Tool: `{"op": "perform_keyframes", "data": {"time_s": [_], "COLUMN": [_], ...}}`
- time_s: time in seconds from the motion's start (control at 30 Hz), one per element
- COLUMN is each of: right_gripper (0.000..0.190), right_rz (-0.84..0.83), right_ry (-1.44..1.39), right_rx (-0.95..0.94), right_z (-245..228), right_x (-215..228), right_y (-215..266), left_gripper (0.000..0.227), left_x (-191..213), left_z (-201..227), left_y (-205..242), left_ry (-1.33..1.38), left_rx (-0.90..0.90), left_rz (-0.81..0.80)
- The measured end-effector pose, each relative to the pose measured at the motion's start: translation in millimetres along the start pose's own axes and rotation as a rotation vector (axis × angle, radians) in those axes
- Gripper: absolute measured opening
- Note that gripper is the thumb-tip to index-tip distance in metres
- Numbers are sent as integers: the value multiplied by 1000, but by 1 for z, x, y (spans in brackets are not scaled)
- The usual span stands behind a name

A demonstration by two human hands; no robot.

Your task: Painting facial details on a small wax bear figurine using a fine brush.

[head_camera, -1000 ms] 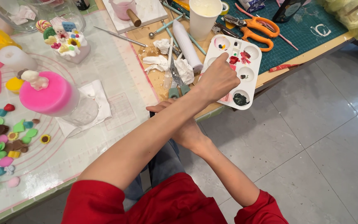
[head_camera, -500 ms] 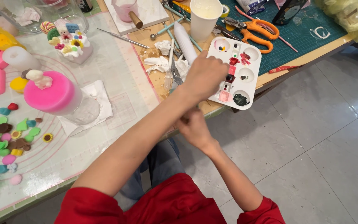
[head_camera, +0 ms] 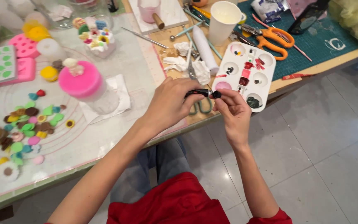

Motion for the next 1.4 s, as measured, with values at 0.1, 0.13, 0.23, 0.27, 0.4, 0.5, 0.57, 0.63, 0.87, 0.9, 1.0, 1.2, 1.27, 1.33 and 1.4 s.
{"op": "perform_keyframes", "data": {"time_s": [0.1, 0.13, 0.23, 0.27, 0.4, 0.5, 0.57, 0.63, 0.87, 0.9, 1.0, 1.2, 1.27, 1.33, 1.4], "right_gripper": [27, 27, 26, 26, 27, 25, 23, 21, 24, 23, 23, 19, 20, 22, 16], "right_rz": [-18, -24, -45, -63, -136, -194, -232, -268, -358, -373, -403, -438, -453, -467, -389], "right_ry": [38, 37, 99, 158, 353, 474, 531, 585, 666, 586, 556, 652, 677, 703, 825], "right_rx": [20, 23, 73, 142, 383, 507, 534, 565, 359, 329, 339, 359, 384, 409, 331], "right_z": [-5, -6, -10, -15, -37, -58, -60, -57, -34, -45, -50, -50, -46, -32, -1], "right_x": [-11, -14, -22, -27, -48, -69, -79, -86, -96, -104, -110, -112, -112, -106, -84], "right_y": [6, 7, 11, 14, 27, 36, 39, 39, 37, 41, 46, 47, 49, 47, 36], "left_gripper": [11, 11, 13, 13, 13, 19, 20, 21, 22, 22, 22, 24, 23, 22, 20], "left_x": [2, 4, 12, 16, 23, 24, 33, 41, 54, 57, 63, 51, 47, 43, 50], "left_z": [2, 1, 5, 8, -9, -39, -40, -38, -41, -44, -50, -56, -59, -59, -43], "left_y": [3, 6, 12, 14, 24, 36, 43, 48, 64, 66, 71, 83, 85, 88, 84], "left_ry": [-43, -45, -135, -168, -120, 60, 35, 7, -14, 0, 67, 141, 192, 245, 80], "left_rx": [-22, -22, -83, -125, 72, 390, 384, 374, 405, 435, 461, 486, 491, 495, 285], "left_rz": [-29, -23, 8, 9, -93, -205, -178, -150, -106, -87, -29, -15, -11, -8, 81]}}
Point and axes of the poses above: each hand's wrist, its own y-axis away from the middle knuckle, its own x-axis out of the back of the hand, z = x × y, the point moved 9 cm from there along -y, towards the middle knuckle, and after that the axes turned 15 degrees about z, right-handed, at the moved point
